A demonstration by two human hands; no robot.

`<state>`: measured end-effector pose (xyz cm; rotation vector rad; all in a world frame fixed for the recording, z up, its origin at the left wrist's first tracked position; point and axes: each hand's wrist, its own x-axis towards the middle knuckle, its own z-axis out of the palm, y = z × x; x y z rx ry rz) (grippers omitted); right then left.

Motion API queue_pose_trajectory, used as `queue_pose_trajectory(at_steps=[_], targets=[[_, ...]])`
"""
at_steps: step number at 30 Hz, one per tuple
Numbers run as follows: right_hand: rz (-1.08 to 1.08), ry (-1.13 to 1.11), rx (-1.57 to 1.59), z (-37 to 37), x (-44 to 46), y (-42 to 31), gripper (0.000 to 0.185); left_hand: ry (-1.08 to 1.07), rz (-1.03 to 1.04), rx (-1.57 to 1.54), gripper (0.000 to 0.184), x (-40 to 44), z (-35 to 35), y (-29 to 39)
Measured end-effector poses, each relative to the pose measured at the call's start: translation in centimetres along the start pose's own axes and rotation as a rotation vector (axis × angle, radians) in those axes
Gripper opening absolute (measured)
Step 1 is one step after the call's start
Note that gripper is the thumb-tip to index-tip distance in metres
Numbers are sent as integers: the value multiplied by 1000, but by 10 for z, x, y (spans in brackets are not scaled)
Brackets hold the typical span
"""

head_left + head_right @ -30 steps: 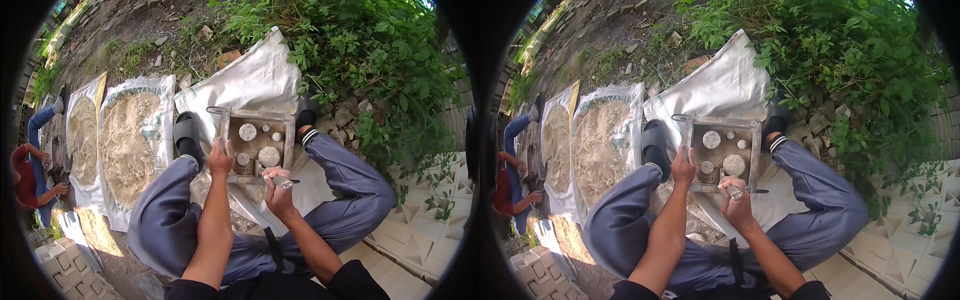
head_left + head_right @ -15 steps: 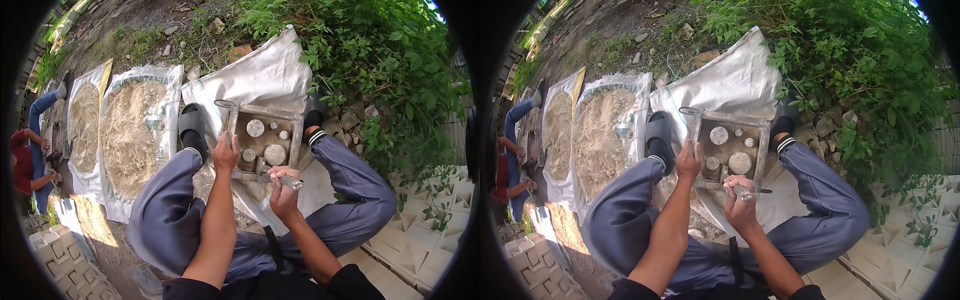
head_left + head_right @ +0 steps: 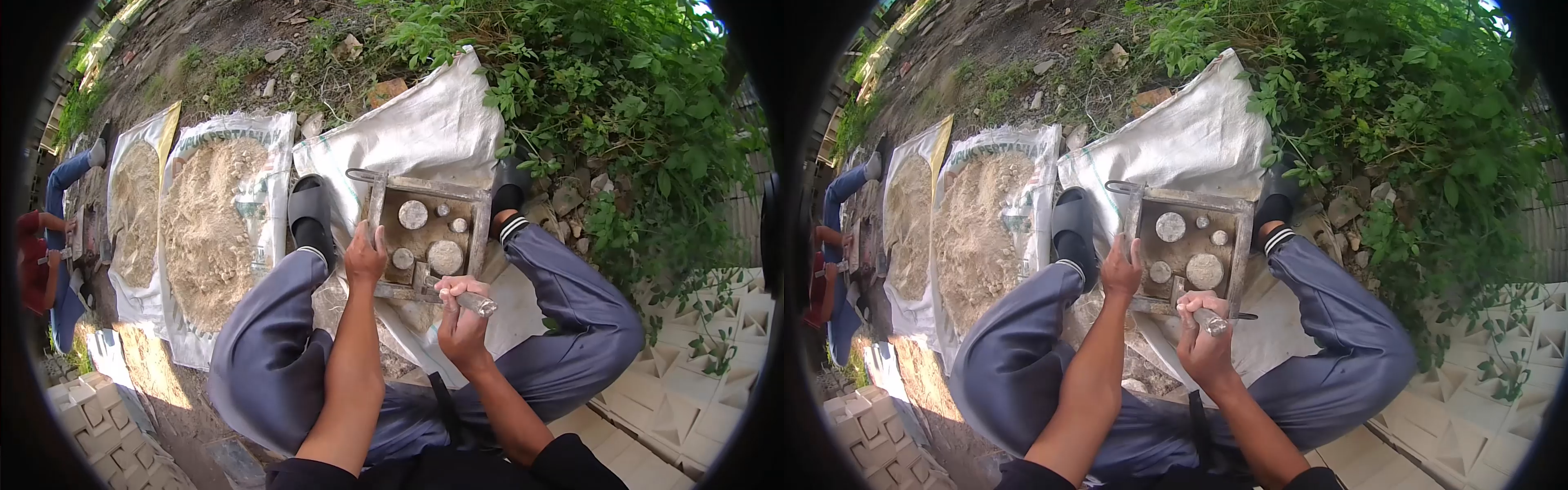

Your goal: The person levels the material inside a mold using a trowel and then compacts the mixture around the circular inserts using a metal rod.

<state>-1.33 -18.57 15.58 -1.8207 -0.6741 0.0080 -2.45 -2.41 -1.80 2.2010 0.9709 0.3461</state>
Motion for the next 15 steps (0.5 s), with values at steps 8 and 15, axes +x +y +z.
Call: queue_pose_trajectory(at_steps=[8,15], targets=[[75,-13,65,2,2,2,17,27,3,19,44,-1,-2,2],[65,29,20,-2,3,-1,19,40,42,13,42,3,1,3]])
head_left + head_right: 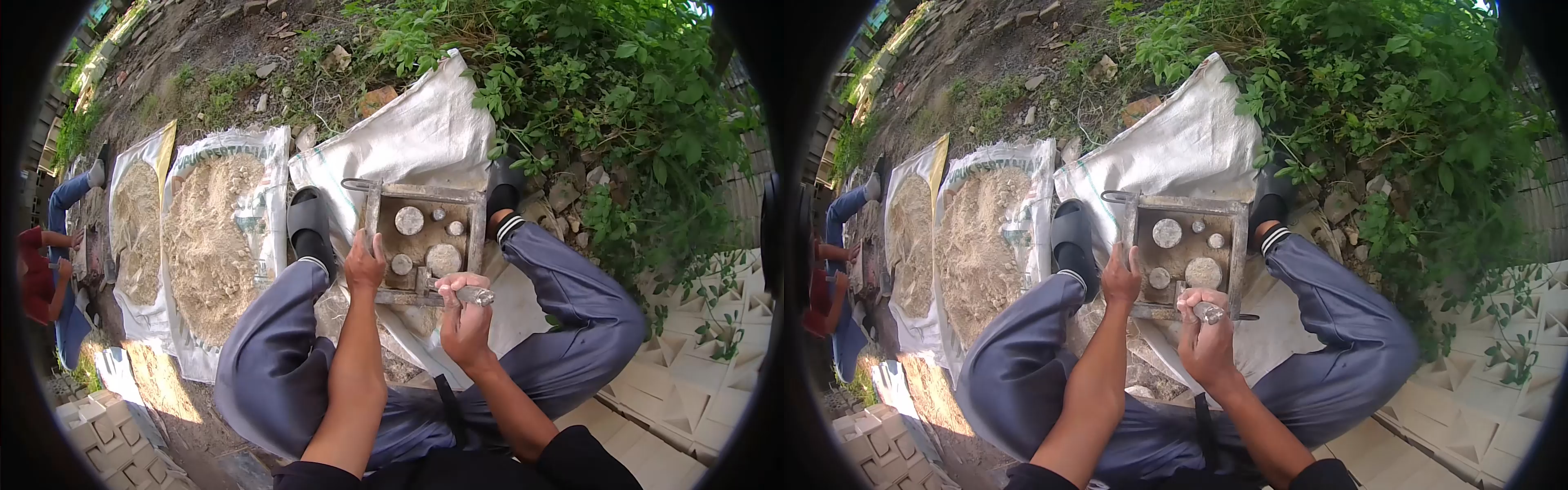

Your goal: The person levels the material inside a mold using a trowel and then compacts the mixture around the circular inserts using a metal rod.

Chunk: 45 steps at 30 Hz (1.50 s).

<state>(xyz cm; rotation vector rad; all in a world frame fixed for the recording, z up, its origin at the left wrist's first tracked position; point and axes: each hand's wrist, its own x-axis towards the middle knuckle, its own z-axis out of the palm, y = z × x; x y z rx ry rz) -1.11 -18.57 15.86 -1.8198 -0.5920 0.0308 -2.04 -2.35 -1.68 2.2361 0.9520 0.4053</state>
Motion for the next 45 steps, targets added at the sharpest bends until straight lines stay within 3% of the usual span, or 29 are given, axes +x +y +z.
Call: queue_pose_trajectory(at_steps=[4,7,8,11,13,15,19,23,29,31,35,45], targets=[[6,-152,-68,3,2,11,18,-9,-15,-10,42,-4,1,-1],[128,-56,73,1,5,-10,12,81,53,20,42,-4,8,-6],[58,-14,40,-2,2,-13,12,83,47,26,42,-3,9,-10],[-65,-143,-101,0,-8,21,19,14,2,39,43,-5,2,-3],[-54,-155,-55,-5,3,17,19,-5,-11,17,44,-4,0,1],[110,-103,91,-7,5,1,19,-14,-15,-23,46,-4,6,-6],[8,-167,-68,-8,-4,18,15,-35,-52,10,45,-5,5,-11],[121,-134,39,-15,7,0,16,-67,-81,12,46,-2,-2,2],[-3,-125,-55,-11,-8,29,16,-35,-43,24,46,-3,4,-2],[108,-180,-22,-13,0,14,15,1,-12,31,46,-4,5,-5],[85,-37,22,-12,-7,0,18,13,-24,18,46,-4,6,-3],[45,-193,-26,-12,-5,2,21,-7,-26,16,46,-3,6,-10]])
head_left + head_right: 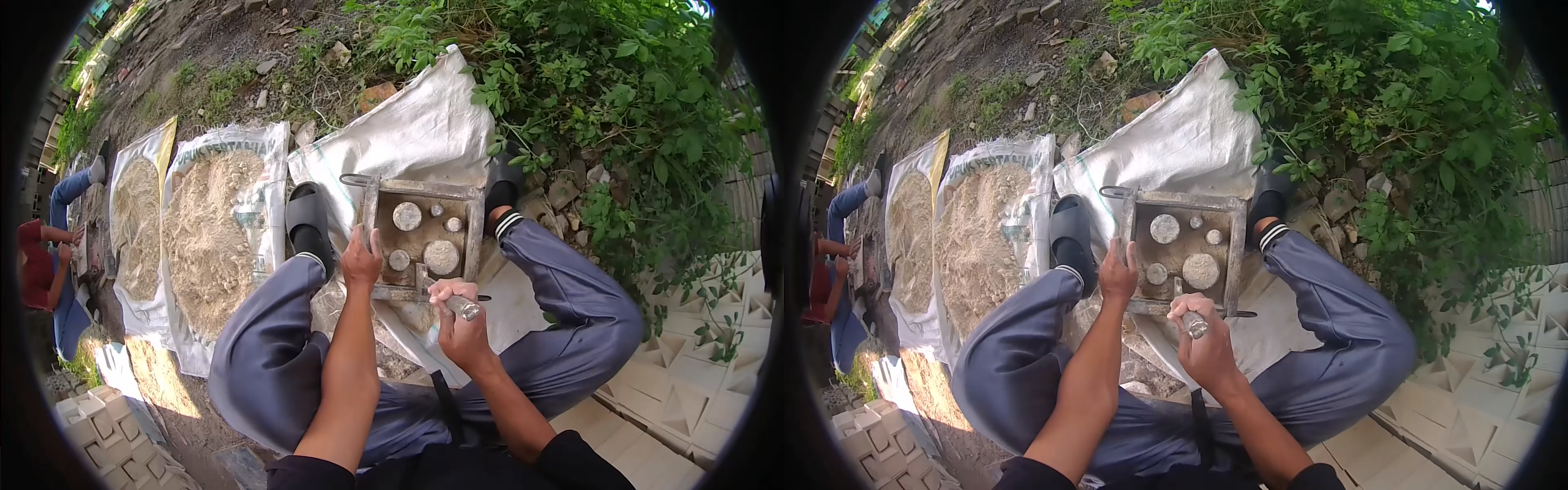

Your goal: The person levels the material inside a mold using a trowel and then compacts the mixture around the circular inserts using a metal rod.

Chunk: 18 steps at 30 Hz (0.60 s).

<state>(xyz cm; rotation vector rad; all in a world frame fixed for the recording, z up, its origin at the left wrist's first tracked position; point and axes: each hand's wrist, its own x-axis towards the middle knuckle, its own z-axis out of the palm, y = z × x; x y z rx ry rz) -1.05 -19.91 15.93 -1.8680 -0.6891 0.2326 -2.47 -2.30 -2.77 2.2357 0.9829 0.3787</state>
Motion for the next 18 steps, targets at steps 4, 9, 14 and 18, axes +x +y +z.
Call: queue_pose_trajectory(at_steps=[4,9,14,18], targets=[[46,-8,21,3,5,0,23,8,8,-11,45,0,-3,8],[-36,39,-60,5,0,5,24,-37,-30,-17,44,-2,-8,8],[44,23,29,-2,6,-17,25,16,24,13,43,2,3,0],[-55,29,-1,-3,-1,3,24,-8,9,-20,43,-1,-2,5]])
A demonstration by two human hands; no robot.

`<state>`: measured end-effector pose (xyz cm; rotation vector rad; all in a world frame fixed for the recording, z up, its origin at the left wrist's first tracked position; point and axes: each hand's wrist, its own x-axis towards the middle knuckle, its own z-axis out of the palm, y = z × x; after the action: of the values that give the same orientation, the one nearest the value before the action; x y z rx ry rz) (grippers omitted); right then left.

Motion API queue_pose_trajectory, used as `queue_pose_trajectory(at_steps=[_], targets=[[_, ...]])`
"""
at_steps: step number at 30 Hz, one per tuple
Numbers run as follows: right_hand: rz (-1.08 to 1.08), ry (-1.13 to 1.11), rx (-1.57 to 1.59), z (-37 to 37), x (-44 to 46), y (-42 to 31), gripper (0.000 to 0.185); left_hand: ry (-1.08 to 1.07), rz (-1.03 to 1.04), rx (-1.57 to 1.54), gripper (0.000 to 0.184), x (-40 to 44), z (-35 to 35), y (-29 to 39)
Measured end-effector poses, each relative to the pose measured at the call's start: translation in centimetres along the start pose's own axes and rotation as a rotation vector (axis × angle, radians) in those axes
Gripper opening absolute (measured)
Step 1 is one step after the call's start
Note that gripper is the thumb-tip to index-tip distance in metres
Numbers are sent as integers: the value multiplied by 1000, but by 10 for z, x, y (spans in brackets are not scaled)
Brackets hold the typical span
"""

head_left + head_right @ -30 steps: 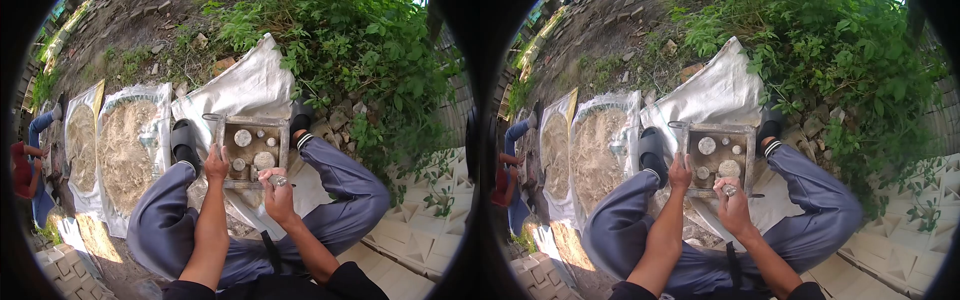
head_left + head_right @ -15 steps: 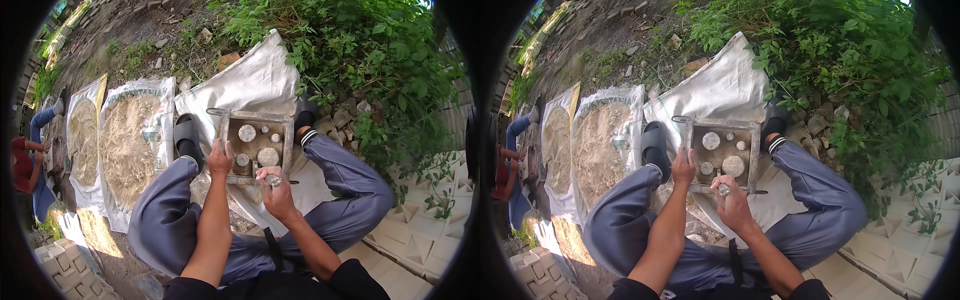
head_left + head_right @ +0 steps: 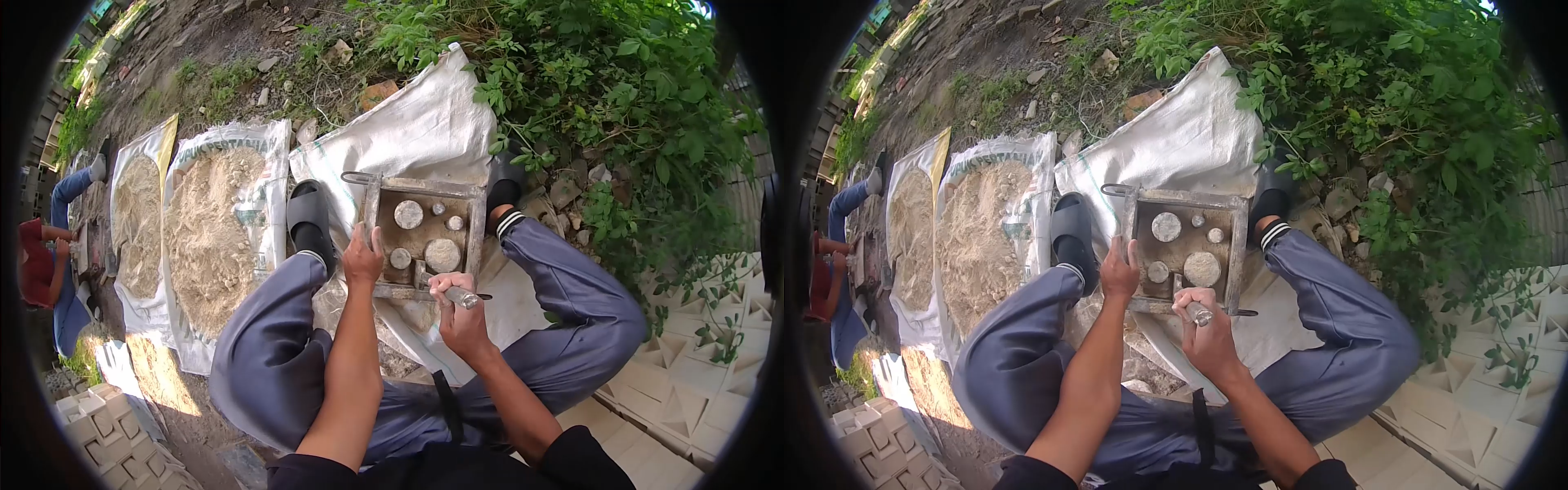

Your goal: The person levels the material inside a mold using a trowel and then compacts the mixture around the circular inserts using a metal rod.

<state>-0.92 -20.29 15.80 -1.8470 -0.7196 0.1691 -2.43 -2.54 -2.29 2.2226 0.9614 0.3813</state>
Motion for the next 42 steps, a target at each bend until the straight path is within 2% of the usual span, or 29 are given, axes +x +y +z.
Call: queue_pose_trajectory(at_steps=[2,4,6,8,10,12,14,16,18,21,26,28,29,30,32,33,36,37,40,41,42], targets=[[92,6,50,-4,10,-5,23,-18,3,-20,41,2,-1,2],[78,41,51,-5,7,-16,22,-17,-8,-12,40,4,-3,6],[-28,76,63,-6,-1,-17,21,-21,-26,3,40,-1,-6,2],[-41,14,-48,-4,0,-6,21,0,6,15,40,0,-6,7],[95,3,58,-3,8,-8,21,3,0,7,39,7,-3,9],[91,13,46,-5,3,-14,20,1,13,-3,39,2,-1,2],[-9,20,7,-5,0,-13,20,41,20,3,39,1,-1,-1],[28,-18,21,-1,-1,-5,20,-33,-41,-5,39,1,-11,12],[49,-60,27,-2,6,-3,20,3,-15,-14,38,5,-8,15],[72,66,57,1,0,-21,22,9,-3,-2,37,3,-6,7],[64,-51,20,4,4,-8,21,53,10,-14,38,0,-8,12],[150,89,153,5,2,-17,22,49,19,-14,39,1,-3,8],[50,86,114,5,-2,-12,21,50,19,-7,40,1,-3,4],[56,79,119,8,-3,-7,21,49,11,-1,40,-1,-6,1],[42,-70,9,6,-2,1,17,14,-8,1,42,1,-6,7],[108,-63,97,5,1,-5,18,61,18,5,42,0,0,3],[103,42,103,4,1,-27,20,92,46,-4,43,0,-1,3],[45,51,100,6,-3,-23,21,4,-16,-4,44,1,-4,4],[37,-82,34,11,-6,-2,19,-83,-68,-7,45,3,-12,11],[27,-78,27,7,-5,-1,19,21,-9,-5,44,0,-1,4],[45,-48,51,3,-3,-9,19,22,-7,-9,44,-1,0,5]])
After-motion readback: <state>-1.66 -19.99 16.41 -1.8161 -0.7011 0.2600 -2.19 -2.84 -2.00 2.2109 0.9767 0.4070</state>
